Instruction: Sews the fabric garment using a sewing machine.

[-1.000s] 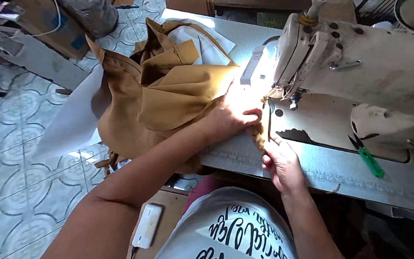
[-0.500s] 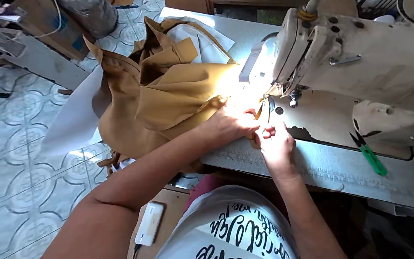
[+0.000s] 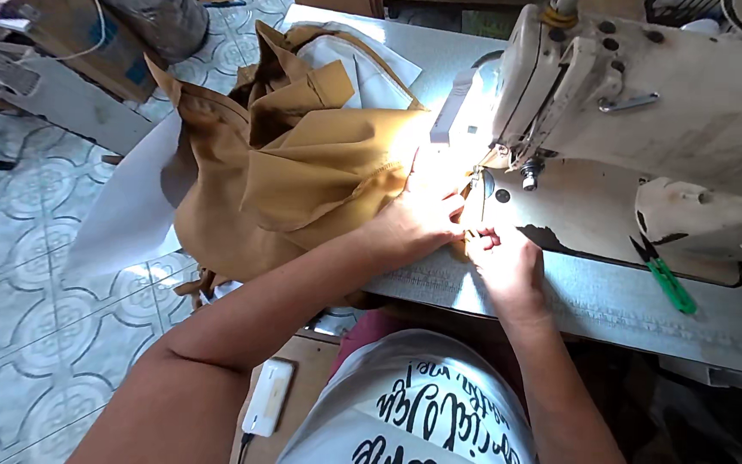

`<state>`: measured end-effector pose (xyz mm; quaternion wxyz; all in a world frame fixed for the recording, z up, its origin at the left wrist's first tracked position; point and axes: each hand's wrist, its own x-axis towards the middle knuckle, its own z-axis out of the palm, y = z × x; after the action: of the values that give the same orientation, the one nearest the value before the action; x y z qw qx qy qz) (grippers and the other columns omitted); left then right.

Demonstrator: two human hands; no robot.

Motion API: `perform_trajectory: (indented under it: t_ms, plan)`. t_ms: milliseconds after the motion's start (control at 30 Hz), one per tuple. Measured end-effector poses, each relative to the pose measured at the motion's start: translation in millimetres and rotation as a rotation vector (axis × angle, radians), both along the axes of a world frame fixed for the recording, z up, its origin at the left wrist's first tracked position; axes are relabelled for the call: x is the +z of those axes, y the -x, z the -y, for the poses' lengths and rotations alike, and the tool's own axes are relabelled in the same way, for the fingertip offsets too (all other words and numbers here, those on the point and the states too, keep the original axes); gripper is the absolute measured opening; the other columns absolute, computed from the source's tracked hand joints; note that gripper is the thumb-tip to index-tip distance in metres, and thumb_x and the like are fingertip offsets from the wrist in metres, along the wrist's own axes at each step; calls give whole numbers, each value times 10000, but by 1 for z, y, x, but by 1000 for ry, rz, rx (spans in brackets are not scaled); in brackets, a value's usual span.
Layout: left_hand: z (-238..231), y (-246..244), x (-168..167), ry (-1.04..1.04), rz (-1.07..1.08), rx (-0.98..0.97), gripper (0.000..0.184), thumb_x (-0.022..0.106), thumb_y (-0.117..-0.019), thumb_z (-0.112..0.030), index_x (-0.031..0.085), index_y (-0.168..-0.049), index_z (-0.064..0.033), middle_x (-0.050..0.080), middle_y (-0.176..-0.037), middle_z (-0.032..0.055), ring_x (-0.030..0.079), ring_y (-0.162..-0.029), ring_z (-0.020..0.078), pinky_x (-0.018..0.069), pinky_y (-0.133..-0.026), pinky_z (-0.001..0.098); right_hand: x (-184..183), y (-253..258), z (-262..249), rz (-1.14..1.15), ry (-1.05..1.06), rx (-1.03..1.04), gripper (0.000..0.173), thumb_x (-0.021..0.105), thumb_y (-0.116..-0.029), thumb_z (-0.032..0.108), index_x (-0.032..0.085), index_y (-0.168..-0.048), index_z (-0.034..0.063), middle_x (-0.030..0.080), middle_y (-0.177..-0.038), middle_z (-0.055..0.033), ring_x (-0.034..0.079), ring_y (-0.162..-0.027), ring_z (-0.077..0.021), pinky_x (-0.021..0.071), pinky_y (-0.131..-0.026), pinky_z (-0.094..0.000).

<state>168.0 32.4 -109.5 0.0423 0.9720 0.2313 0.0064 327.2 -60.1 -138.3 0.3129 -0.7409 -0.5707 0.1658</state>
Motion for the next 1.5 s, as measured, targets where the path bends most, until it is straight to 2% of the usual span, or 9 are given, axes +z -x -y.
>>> perform_trajectory:
  t_ms: [167,367,433,500,633,833,967,1133,1500]
  plan:
    - [7,4,1,-6,-36,25,353,561,-1006,-71,750,-1160,-327,660,-1305,62,439,-1431,378,37,-1110,830,5,4,-2,96,62,23,95,739,-910,114,729,-941,25,697,-836,-135,693,-745,-276,575,-676,-472]
    - [8,6,-5,13,55,6,333,517,-1000,-18,759,-1117,-213,617,-1440,-6,379,-1500,323,126,-1116,813,-1,-8,2,-20,-16,-4,155,760,-854,64,692,-991,39,676,-806,-78,655,-695,-180,563,-644,-388]
    - [6,7,-12,30,124,-15,299,484,-1024,-63,749,-1083,-188,688,-1308,-31,478,-1425,279,326,-1060,705,-4,-11,3,-89,-37,-20,170,776,-855,80,681,-990,37,667,-820,-67,640,-695,-140,557,-645,-340]
    - [4,6,-14,13,150,-39,267,485,-1035,-82,733,-1081,-169,712,-1188,-2,560,-1314,278,410,-981,624,-7,-11,5,-120,-57,-38,179,786,-867,124,675,-979,39,662,-818,-54,633,-691,-110,549,-641,-302]
    - [5,4,-14,-37,170,-39,267,485,-1043,-94,727,-1136,-157,700,-1082,47,632,-1138,285,412,-976,609,-12,-13,8,-134,-102,-49,221,816,-832,120,675,-982,38,667,-835,-54,641,-712,-94,555,-657,-273]
    - [7,-3,-13,35,82,-21,415,491,-1018,-28,695,-1301,-252,685,-1181,93,590,-1232,331,363,-1055,638,-9,-9,10,-90,-104,-33,158,793,-837,83,709,-966,44,673,-813,-55,637,-689,-117,551,-634,-296]
    - [14,2,-12,-5,90,-54,353,496,-1010,-41,743,-1185,-223,650,-1045,70,610,-1042,263,483,-869,442,-8,0,8,39,-91,-7,71,720,-860,55,732,-924,28,674,-815,-98,655,-696,-190,559,-637,-364]
    - [16,5,-14,-14,129,-50,340,506,-1009,-40,757,-1161,-212,657,-1054,72,610,-1077,271,482,-884,452,-1,5,5,120,3,-5,60,709,-890,61,748,-918,24,687,-827,-134,690,-746,-263,576,-673,-442]
    - [13,8,-15,10,156,-78,333,521,-1005,-55,764,-1155,-226,661,-1051,60,617,-1055,253,486,-870,441,-12,2,7,106,-97,39,88,708,-899,72,771,-946,33,703,-861,-127,694,-740,-235,592,-674,-404]
